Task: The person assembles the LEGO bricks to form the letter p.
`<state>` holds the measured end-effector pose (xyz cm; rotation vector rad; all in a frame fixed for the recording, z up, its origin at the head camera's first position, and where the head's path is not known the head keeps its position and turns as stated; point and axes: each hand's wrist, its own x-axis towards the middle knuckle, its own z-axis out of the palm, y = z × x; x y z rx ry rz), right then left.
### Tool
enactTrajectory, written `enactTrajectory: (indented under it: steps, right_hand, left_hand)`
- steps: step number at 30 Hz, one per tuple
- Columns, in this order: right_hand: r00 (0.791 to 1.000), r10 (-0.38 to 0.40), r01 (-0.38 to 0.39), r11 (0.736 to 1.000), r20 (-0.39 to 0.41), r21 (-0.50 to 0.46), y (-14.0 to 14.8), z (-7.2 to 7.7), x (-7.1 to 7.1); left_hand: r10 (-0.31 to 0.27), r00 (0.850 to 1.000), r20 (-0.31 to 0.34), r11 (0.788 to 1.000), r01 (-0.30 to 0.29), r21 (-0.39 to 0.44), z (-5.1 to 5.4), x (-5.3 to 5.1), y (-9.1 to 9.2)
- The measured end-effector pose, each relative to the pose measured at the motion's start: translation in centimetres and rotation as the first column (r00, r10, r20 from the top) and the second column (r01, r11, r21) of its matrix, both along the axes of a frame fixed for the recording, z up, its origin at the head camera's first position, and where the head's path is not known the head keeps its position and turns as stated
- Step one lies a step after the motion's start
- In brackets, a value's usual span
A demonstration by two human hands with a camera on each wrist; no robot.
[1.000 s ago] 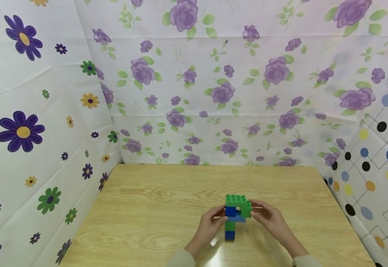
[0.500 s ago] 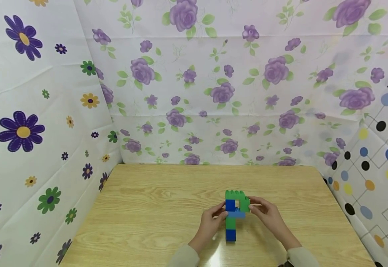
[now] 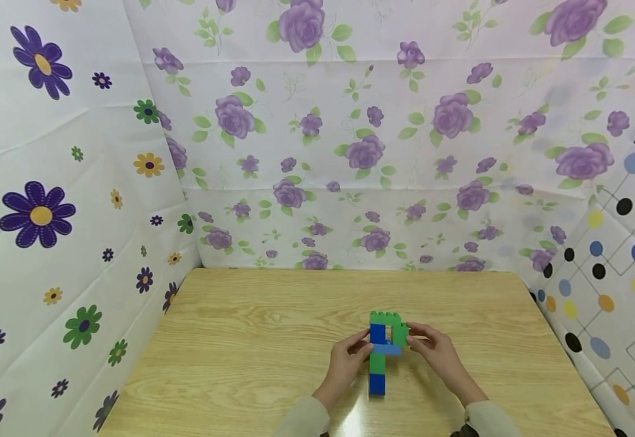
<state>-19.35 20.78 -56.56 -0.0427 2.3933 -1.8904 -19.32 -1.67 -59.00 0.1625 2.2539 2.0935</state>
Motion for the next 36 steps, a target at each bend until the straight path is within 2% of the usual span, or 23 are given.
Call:
enactTrajectory:
  steps: [5,10,17,23,30,36]
  right_hand:
    - [1.0,0.004,-0.004,1.0,-0.008,0.012,0.0,-0.3,-0.1]
    - [1.0,-0.006,0.007,0.998,-0.014,0.068,0.0,-1.3,-0.6]
    - [1.0,-0.015,0.014,0.996,0.016,0.093,-0.2,-1.7,-1.1]
    - [0.999,-0.034,0.029,0.991,0.041,0.131,-0.5,-2.5,-1.8]
    - [0.997,-0.038,0.028,0.988,0.064,0.153,-0.8,-3.0,-2.3]
    - [0.999,0.002,-0.01,0.986,0.05,0.169,-0.8,-3.4,-2.6]
  left_hand:
    - [0.004,1.0,-0.006,1.0,-0.004,-0.021,-0.3,-0.4,0.1]
    - [-0.053,0.999,-0.014,0.998,0.052,-0.029,-0.7,-0.6,-0.3]
    - [-0.088,0.995,-0.039,0.986,0.082,-0.146,-1.1,-1.2,-0.6]
    - [-0.116,0.992,-0.051,0.976,0.104,-0.193,-1.4,-1.5,-0.7]
    - [-0.124,0.992,-0.013,0.964,0.118,-0.24,-1.3,-1.7,-0.7]
    - [-0.123,0.992,0.019,0.956,0.123,-0.268,-1.5,-1.8,-0.7]
